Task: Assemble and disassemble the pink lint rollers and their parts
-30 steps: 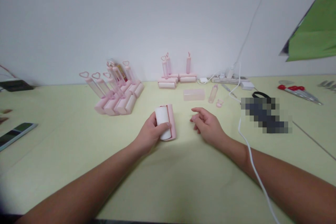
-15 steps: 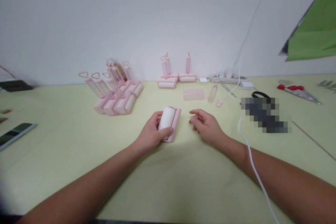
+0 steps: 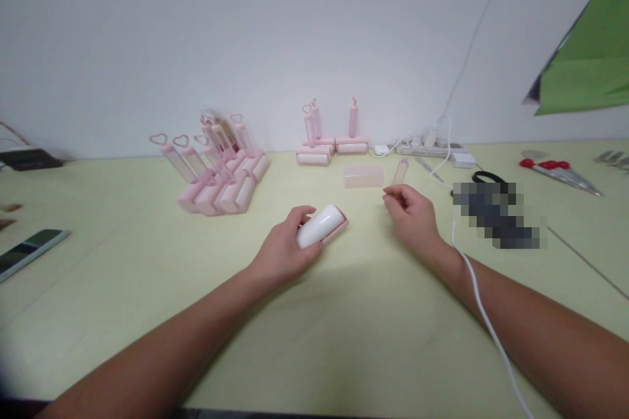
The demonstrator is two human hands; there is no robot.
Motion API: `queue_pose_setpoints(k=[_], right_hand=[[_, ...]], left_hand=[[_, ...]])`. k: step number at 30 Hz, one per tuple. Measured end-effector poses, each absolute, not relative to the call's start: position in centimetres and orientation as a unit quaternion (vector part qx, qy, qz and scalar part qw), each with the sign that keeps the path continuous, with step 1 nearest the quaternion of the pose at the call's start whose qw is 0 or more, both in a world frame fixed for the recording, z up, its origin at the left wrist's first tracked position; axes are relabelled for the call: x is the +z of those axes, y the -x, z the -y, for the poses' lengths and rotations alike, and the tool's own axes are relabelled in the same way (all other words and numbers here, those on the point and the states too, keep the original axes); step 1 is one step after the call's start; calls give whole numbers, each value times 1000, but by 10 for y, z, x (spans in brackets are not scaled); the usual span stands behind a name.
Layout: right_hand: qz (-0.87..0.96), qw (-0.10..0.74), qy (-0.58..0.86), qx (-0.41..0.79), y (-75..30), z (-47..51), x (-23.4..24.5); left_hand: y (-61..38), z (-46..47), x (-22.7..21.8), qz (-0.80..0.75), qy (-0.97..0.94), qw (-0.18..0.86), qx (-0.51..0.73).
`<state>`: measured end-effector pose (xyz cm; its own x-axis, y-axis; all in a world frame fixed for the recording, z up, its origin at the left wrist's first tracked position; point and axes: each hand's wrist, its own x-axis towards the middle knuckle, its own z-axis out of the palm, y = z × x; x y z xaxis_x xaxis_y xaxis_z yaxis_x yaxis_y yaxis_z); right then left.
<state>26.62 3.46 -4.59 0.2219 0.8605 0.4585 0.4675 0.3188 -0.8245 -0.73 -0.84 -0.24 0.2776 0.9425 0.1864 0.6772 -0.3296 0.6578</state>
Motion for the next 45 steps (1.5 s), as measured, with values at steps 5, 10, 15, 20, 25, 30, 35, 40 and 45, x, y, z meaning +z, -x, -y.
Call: queue_pose_setpoints(k=[5, 10, 15, 20, 25, 30, 35, 40, 45], right_hand=[[589, 550, 575, 143, -277, -40, -48], [621, 524, 568, 130, -272, -39, -49], [668, 440, 574, 177, -265, -38, -51], [717, 391, 557, 149, -252, -34, -43], [806, 347, 477, 33, -235, -62, -25], [795, 371, 478, -43, -232, -93, -19], [693, 455, 533, -171, -271, -99, -12], [611, 431, 656, -102, -321, -111, -16], [620, 343, 706, 11, -330, -119, -35]], left_hand=[[8, 9, -2, -525, -782, 209, 263], [10, 9, -2, -518, -774, 232, 280], [13, 6, -2, -543, -731, 261, 321], [14, 4, -4, -554, -721, 262, 323], [14, 1, -7, -560, -699, 282, 344], [19, -3, -9, -567, -695, 277, 345], [22, -6, -13, -577, -708, 255, 318], [26, -12, -18, -598, -715, 211, 295], [26, -16, -18, -618, -723, 175, 255]])
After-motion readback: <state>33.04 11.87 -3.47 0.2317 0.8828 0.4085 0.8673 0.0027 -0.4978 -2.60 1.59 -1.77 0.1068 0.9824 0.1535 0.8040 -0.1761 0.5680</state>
